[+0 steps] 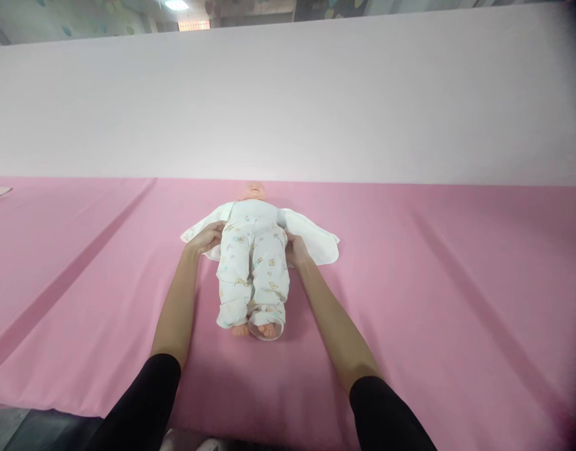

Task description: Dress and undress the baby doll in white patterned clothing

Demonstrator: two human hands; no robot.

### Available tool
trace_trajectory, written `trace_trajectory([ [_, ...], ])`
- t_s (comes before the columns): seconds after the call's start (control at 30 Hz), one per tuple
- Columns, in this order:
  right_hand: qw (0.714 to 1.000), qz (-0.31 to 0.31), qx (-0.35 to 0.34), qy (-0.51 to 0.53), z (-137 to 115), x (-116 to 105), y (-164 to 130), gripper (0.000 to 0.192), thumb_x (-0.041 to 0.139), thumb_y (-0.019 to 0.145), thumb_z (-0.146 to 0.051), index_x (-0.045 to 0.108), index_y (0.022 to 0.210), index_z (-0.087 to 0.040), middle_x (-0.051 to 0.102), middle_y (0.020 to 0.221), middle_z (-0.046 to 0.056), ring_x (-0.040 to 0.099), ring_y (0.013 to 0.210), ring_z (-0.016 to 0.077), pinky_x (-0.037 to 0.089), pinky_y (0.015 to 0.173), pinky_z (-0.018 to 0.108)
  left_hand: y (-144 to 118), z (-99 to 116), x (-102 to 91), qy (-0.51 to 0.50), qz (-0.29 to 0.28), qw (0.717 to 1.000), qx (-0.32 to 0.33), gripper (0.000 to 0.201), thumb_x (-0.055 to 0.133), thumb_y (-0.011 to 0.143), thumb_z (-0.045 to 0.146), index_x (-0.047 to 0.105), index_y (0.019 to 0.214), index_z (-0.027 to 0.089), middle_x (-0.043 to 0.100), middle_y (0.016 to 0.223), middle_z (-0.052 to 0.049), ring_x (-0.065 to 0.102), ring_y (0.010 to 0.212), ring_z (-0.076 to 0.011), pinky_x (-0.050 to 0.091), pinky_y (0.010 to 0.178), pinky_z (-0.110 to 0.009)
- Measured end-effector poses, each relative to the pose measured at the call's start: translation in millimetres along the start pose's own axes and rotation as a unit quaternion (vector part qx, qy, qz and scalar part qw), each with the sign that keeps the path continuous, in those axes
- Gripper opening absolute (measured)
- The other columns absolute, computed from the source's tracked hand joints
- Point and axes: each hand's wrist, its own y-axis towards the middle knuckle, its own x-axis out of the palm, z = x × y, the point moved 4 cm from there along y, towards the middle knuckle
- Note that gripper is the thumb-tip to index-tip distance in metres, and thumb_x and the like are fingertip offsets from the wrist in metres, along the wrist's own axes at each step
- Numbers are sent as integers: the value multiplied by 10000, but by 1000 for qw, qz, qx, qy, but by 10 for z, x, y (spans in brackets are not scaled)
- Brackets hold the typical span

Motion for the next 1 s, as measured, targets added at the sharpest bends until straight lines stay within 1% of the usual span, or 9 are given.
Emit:
trace_trajectory([
  [0.1,998,-21,-12,59,-39,-4,-49,302,546,639,-354,572,911,-224,653,876,32,601,793,228,486,689,357,-9,23,48,5,-9,999,45,577,561,505,21,588,1061,171,648,1021,-73,607,949,-205,486,755,-273],
  [0.23,991,-64,-32,113,-83,-7,-130,365,582,628,-345,576,977,-238,656,933,31,602,857,232,484,714,358,-53,97,88,-3,-9,995,98,732,611,533,62,510,1241,217,601,1178,-90,570,1082,-242,487,842,-306],
  [0.37,983,-90,-54,149,-107,-6,-182,393,615,632,-338,588,1011,-239,658,981,35,605,893,230,492,719,349,-94,145,109,-7,-15,993,114,776,648,550,90,480,1293,239,561,1251,-91,536,1145,-253,480,885,-309],
  [0.53,988,-76,-46,127,-84,-17,-181,389,646,629,-404,612,974,-226,669,960,52,606,906,242,496,695,343,-95,137,141,-9,-29,992,124,703,688,570,140,507,1246,206,600,1165,-105,572,1089,-251,483,890,-326],
  [0.63,993,-66,-34,93,-85,-28,-185,345,633,643,-448,622,907,-225,671,918,52,608,897,243,496,696,345,-91,131,140,1,-15,992,125,697,703,570,168,499,1235,213,620,1108,-90,591,1051,-247,494,867,-320],
  [0.73,991,-77,-44,102,-125,-28,-192,249,652,647,-402,623,809,-216,670,860,36,615,854,224,494,716,338,-91,148,143,10,1,991,137,680,714,575,205,498,1220,212,628,1061,-78,603,1020,-240,502,838,-308],
  [0.8,989,-83,-54,113,-149,-25,-189,213,668,639,-357,627,785,-208,667,820,28,616,825,214,496,718,331,-87,163,157,17,9,990,142,644,719,582,226,511,1191,203,633,1034,-75,613,990,-234,508,812,-303],
  [0.9,988,-66,-61,122,-152,-21,-173,206,681,623,-327,629,780,-204,662,770,14,613,770,196,496,686,312,-68,191,199,25,21,989,147,590,720,604,238,516,1156,197,643,989,-66,630,918,-215,513,757,-292],
  [1.0,989,-47,-62,126,-128,-3,-157,252,703,594,-319,624,805,-204,660,760,5,607,728,181,492,650,299,-41,224,263,23,25,987,156,590,732,606,233,503,1149,199,649,954,-54,640,864,-199,505,709,-274],
])
